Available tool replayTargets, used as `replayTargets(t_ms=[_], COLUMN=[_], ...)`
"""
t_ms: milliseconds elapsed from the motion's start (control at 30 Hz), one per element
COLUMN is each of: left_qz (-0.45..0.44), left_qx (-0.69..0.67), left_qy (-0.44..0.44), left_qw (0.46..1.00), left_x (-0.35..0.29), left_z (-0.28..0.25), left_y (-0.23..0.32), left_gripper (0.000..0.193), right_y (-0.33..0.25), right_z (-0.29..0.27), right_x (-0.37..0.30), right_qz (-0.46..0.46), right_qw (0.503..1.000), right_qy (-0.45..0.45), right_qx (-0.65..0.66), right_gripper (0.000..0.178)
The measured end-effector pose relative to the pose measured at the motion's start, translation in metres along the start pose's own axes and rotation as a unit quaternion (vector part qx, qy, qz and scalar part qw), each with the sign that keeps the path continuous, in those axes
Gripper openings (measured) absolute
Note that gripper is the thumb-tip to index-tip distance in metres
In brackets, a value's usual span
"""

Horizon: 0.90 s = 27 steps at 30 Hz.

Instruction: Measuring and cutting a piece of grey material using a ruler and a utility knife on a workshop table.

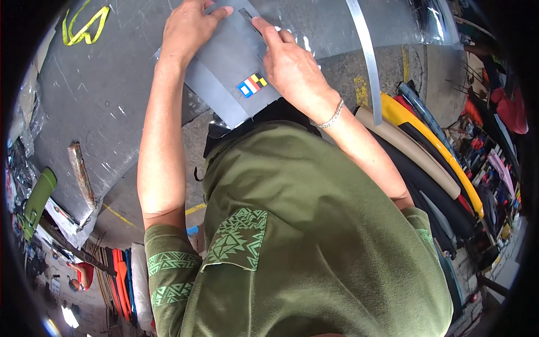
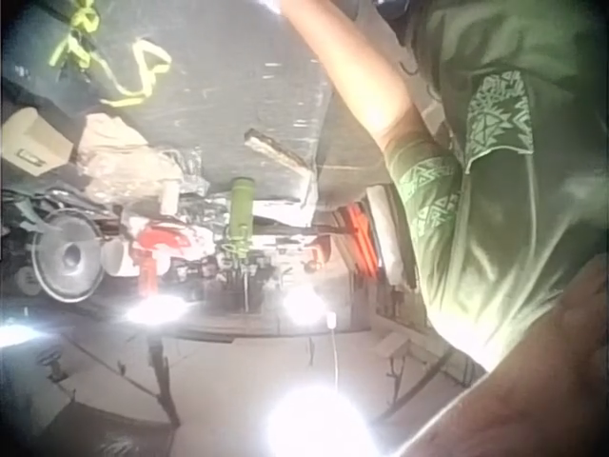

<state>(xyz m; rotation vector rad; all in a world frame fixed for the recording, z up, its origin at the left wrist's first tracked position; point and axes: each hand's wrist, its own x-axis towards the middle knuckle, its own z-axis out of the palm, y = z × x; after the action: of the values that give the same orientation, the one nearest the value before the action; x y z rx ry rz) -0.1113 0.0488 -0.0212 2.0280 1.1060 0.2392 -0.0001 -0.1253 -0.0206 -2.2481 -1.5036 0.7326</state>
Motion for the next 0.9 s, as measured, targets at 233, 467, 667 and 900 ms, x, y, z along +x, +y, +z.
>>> replayTargets(t_ms=[233, 467, 667, 900], left_qz=[-0.054, -0.088, 0.039, 0.216], left_qx=[-0.163, -0.184, 0.02, 0.155], left_qy=[-0.118, -0.272, -0.161, 0.141], left_qw=[0.978, 0.94, 0.986, 0.954], left_x=[0.017, 0.018, 0.041, 0.031], left_z=[-0.006, -0.047, -0.039, -0.042], left_y=[-0.027, -0.023, 0.029, -0.03], left_gripper=[0.032, 0.029, 0.037, 0.037], right_y=[0.01, 0.027, 0.103, 0.157], right_z=[-0.012, -0.044, -0.063, -0.093], right_x=[-0.001, -0.025, -0.026, -0.051], right_qz=[-0.019, 0.055, 0.097, 0.138], right_qw=[0.999, 0.974, 0.946, 0.939], right_qy=[-0.022, 0.067, 0.207, 0.269], right_qx=[0.039, 0.209, 0.228, 0.164], right_gripper=[0.058, 0.057, 0.052, 0.04])
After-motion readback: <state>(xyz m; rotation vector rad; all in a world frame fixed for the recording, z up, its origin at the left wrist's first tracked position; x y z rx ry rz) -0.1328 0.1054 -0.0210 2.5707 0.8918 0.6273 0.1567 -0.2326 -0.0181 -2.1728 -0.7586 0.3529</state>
